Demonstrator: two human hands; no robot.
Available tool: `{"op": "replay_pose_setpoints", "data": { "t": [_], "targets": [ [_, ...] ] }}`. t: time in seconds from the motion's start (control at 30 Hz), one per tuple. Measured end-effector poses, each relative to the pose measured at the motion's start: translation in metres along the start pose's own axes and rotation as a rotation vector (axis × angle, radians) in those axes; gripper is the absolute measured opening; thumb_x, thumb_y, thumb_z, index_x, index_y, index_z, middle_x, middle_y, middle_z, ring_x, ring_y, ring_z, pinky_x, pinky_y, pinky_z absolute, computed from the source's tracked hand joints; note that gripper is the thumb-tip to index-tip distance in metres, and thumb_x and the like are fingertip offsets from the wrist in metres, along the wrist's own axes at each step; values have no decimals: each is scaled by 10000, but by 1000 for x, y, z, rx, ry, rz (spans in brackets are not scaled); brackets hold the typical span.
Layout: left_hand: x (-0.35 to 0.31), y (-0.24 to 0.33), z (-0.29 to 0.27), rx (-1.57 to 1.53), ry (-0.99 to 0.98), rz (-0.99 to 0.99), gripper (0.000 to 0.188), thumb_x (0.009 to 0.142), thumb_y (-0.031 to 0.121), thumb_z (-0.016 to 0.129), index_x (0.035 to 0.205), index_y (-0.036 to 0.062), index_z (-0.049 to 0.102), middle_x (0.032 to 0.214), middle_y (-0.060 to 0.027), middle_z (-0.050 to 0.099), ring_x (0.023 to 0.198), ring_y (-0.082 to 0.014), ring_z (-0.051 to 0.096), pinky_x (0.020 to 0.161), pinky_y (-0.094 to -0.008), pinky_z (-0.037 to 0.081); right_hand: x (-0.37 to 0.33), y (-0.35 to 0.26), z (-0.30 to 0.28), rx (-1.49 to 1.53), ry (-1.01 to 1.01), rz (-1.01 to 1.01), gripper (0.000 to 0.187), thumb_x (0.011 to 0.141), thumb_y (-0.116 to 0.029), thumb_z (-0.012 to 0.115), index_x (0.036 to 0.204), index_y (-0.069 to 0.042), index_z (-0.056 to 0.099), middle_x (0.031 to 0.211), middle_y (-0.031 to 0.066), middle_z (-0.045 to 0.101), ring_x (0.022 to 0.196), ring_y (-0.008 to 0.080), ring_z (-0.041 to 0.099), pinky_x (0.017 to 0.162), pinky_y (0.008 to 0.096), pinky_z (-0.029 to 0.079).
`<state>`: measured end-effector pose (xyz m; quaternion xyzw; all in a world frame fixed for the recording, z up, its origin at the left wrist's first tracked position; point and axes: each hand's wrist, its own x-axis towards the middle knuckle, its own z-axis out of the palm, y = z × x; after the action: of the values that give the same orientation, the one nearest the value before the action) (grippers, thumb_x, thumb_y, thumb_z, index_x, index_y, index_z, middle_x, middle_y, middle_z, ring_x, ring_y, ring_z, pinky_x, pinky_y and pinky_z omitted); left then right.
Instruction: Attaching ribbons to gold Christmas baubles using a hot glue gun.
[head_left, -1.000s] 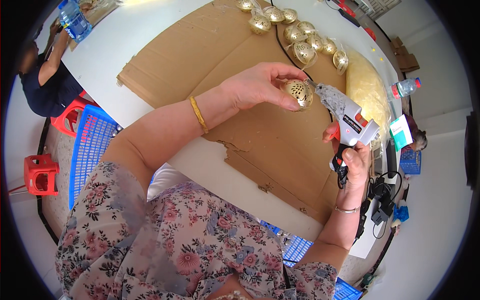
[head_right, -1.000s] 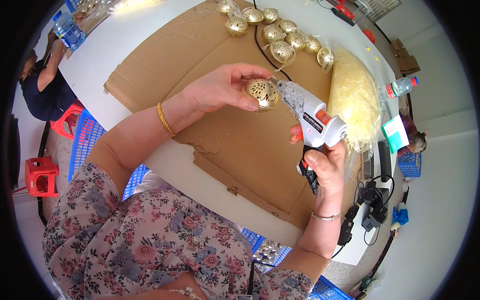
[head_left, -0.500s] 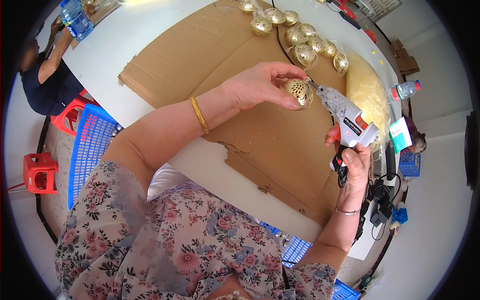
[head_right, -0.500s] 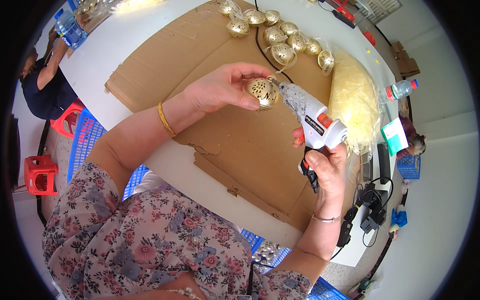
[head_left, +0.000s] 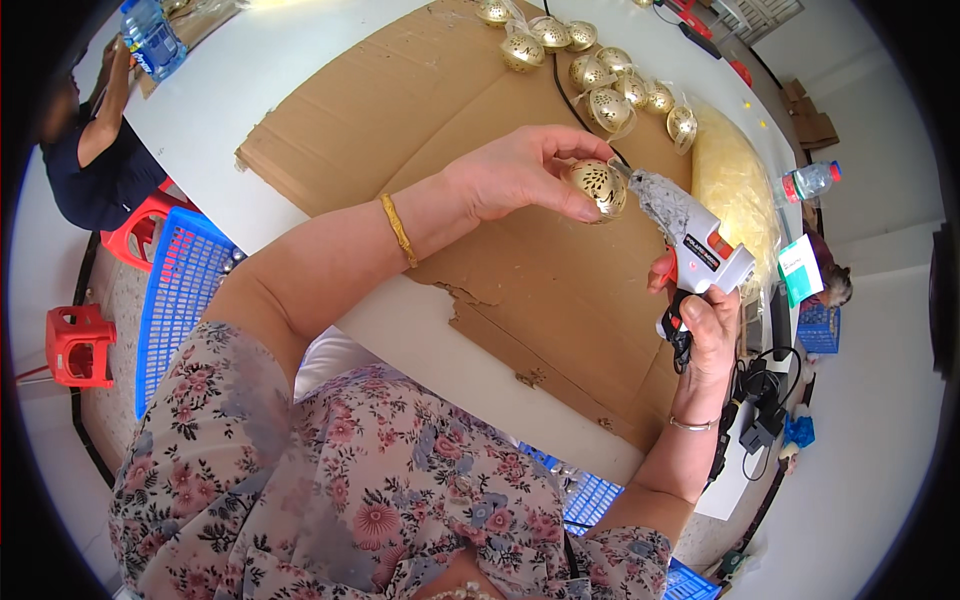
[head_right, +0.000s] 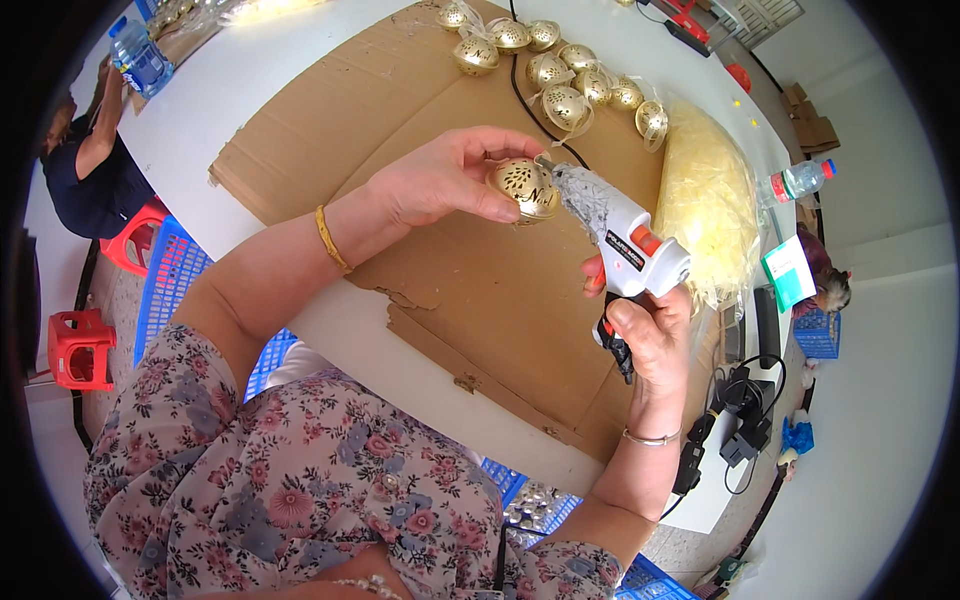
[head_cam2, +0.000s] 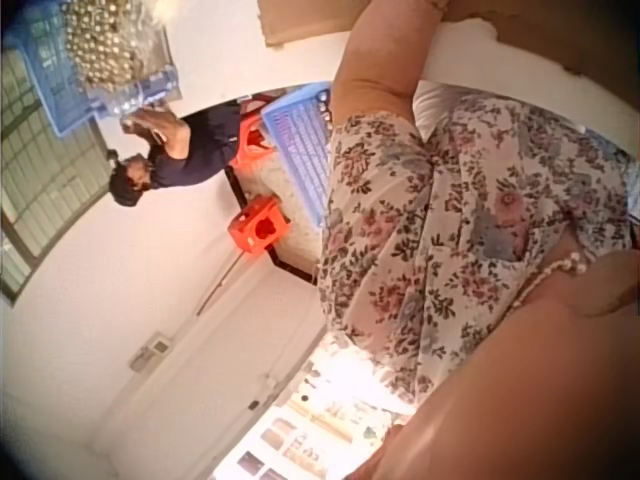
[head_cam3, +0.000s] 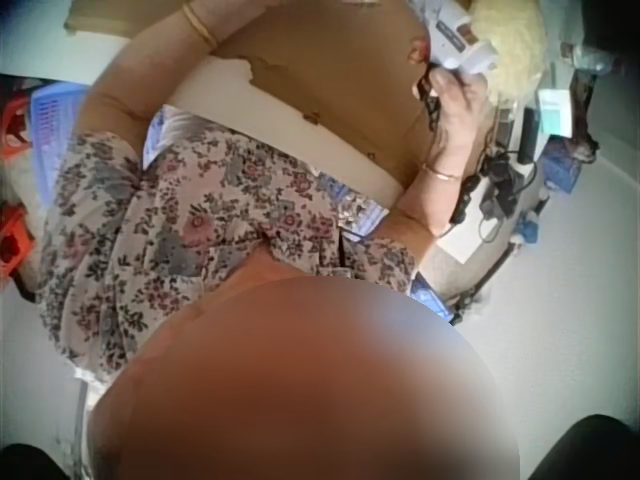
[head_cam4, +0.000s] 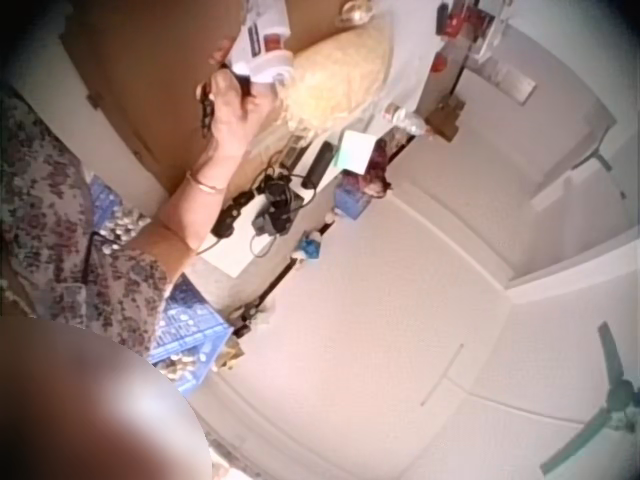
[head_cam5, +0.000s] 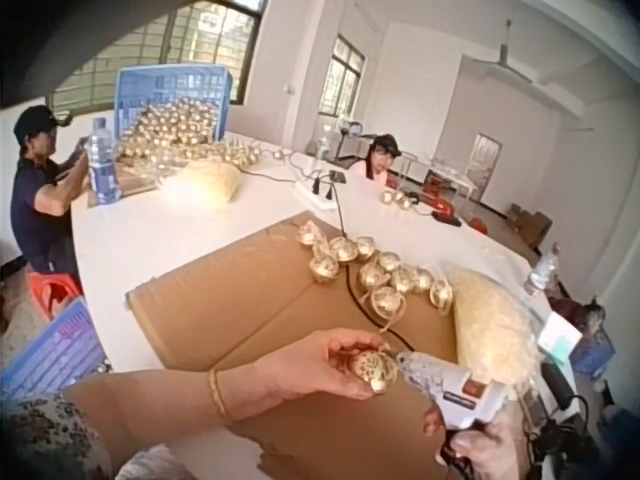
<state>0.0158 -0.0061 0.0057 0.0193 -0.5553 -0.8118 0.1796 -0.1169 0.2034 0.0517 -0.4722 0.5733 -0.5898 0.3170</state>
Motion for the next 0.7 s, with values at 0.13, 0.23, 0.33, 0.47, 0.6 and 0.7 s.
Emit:
{"op": "replay_pose_setpoints", "data": {
  "t": [0.13,0.23,0.33,0.47,0.6,0.7],
  "targets": [
    [0,0,-1,-1,-4,2,563,647,44,744,1151,-10,497,1024,-83,566,793,-136,573,742,-272,484,0,-2,-1,-37,2,21,489,707,-234,571,1110,31,491,897,132,575,790,203,533,718,318,416],
    [0,0,-1,16,1,3,570,648,50,745,1156,-14,494,1011,-82,573,807,-135,572,742,-269,481,0,4,-8,41,-41,-11,633,728,-262,669,1250,15,443,936,148,599,791,192,551,753,327,441],
    [1,0,-2,15,-3,13,585,648,51,748,1166,-23,487,1044,-83,562,826,-137,574,745,-271,481,0,2,-8,34,-38,-15,614,730,-257,668,1235,21,455,931,144,599,787,189,549,744,324,443],
    [0,2,-1,-18,6,7,595,649,46,747,1175,-30,480,1093,-82,537,840,-142,575,751,-276,482,-1,-1,-5,-40,6,7,491,711,-226,565,1109,51,492,902,135,576,792,204,533,716,320,420],
    [0,3,-2,-17,15,4,601,646,42,749,1177,-32,477,1102,-82,532,835,-143,576,758,-277,482,-1,-3,-6,-69,-4,4,487,718,-236,566,1100,58,497,905,132,577,791,199,533,717,320,420],
    [-1,4,-1,-34,7,0,609,641,44,753,1178,-30,476,1092,-81,538,850,-142,570,758,-274,482,-2,-4,-5,-76,5,10,488,719,-244,571,1096,58,500,903,132,579,790,197,535,717,321,421]
  ]
}}
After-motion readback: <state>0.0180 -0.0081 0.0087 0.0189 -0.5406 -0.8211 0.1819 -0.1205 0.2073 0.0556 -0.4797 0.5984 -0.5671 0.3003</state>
